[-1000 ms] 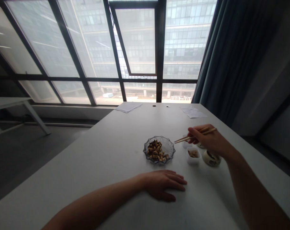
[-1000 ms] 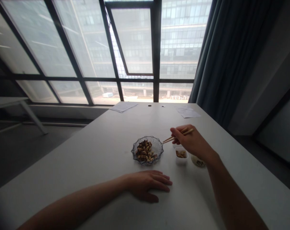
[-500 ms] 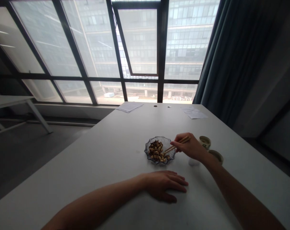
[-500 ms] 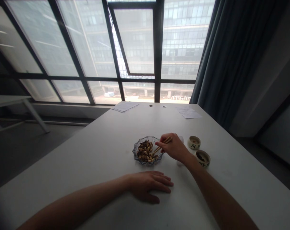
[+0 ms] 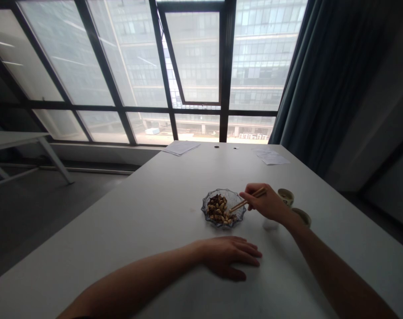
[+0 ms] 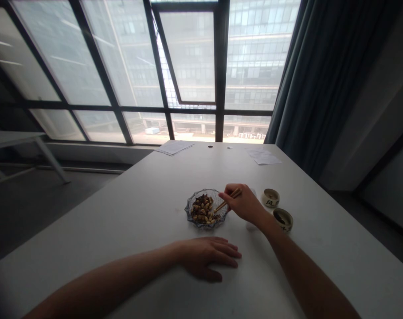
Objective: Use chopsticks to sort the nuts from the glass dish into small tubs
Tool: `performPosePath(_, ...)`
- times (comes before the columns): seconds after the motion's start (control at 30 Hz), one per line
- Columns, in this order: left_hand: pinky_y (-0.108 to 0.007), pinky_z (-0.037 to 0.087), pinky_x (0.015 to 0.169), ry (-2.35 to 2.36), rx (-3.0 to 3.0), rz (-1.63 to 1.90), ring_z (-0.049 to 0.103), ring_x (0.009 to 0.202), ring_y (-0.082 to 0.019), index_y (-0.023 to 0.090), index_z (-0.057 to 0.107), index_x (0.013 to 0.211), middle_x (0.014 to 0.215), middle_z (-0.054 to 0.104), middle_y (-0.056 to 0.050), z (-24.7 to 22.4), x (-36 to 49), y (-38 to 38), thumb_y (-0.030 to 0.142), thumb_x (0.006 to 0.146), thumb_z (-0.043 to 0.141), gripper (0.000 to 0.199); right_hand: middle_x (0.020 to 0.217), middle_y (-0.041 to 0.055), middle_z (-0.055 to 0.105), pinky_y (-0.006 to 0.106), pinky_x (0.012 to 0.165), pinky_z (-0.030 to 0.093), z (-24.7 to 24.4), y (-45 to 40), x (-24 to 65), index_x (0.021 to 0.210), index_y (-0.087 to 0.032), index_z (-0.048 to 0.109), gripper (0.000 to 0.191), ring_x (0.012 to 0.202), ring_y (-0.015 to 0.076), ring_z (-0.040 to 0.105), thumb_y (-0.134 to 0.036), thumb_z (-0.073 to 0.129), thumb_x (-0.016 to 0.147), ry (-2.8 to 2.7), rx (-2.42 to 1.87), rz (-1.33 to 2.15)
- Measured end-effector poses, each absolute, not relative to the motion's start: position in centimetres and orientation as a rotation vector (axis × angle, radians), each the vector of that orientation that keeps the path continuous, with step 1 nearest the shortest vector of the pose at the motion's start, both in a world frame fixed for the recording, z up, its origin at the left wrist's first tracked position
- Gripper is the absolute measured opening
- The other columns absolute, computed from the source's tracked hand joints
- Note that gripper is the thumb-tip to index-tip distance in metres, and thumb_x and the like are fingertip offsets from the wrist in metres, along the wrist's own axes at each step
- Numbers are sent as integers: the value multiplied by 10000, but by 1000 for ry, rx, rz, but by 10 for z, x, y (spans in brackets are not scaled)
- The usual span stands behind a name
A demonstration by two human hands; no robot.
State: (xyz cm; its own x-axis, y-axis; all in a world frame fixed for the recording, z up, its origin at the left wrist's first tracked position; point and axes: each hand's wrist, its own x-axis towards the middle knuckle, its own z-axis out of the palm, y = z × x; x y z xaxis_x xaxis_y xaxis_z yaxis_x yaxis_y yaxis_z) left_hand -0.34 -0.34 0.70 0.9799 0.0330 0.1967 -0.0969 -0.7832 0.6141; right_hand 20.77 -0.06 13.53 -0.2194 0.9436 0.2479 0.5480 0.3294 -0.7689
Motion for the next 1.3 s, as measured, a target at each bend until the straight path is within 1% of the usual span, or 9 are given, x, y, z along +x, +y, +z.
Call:
performPosePath(0.2,-423,263,1301,-48,2465,274,448,1520,-287,217,550,1519,1607,504,-115,7,-4,-3,393,950,674,609,627,35,722,258,533,504,170,-18,242,745,-200,661,384,587,200,716,-536,705,926,-1789,-1355,624)
performPosePath(0.43,-425,254,1303,-44,2454,261,447,1521,-286,220,554,1517,1609,500,-117,8,-1,-4,383,949,671,602,614,54,732,257,487,515,199,-44,291,734,-206,703,402,550,201,705,-570,720,905,-1712,-1519,406)
performPosePath(0.57,-433,255,1302,-36,2449,260,449,1520,-289,224,556,1515,1607,502,-118,7,1,-4,392,947,677,605,590,62,729,242,461,519,197,-47,300,724,-191,735,419,528,197,704,-572,729,898,-1720,-1576,480)
performPosePath(0.63,-435,260,1299,-39,2450,262,454,1517,-290,225,556,1515,1603,507,-120,7,2,-4,390,945,679,606,646,84,762,250,467,546,193,-44,302,746,-183,761,435,564,214,730,-587,721,901,-1732,-1593,562)
performPosePath(0.73,-426,261,1300,-44,2455,271,458,1514,-286,221,556,1516,1603,508,-117,6,3,-3,394,947,676,607,783,118,812,285,536,621,189,-39,303,795,-177,788,446,669,258,783,-614,746,875,-1664,-1580,649)
performPosePath(0.83,-422,260,1302,-51,2461,269,450,1519,-283,219,552,1518,1608,503,-114,7,2,-3,395,952,668,604,815,122,818,313,590,658,189,-36,299,813,-180,786,431,721,287,804,-610,793,838,-1577,-1527,662)
performPosePath(0.97,-432,260,1302,-44,2461,255,455,1516,-290,214,559,1512,1605,504,-122,8,1,-3,386,947,673,601,767,103,804,299,610,652,188,-34,280,775,-196,761,425,750,287,810,-610,762,871,-1590,-1431,633)
performPosePath(1.1,-424,272,1297,-46,2463,261,462,1511,-289,216,558,1514,1604,507,-118,8,0,-4,389,949,669,601,775,96,804,302,622,641,179,-30,254,779,-194,753,444,749,282,806,-628,746,875,-1666,-1323,769)
performPosePath(1.3,-406,266,1299,-51,2464,287,463,1511,-281,217,550,1523,1605,508,-103,6,-2,-4,409,962,654,603,733,86,797,282,589,575,162,-20,229,814,-178,783,388,692,244,778,-538,705,935,-1887,-1383,826)
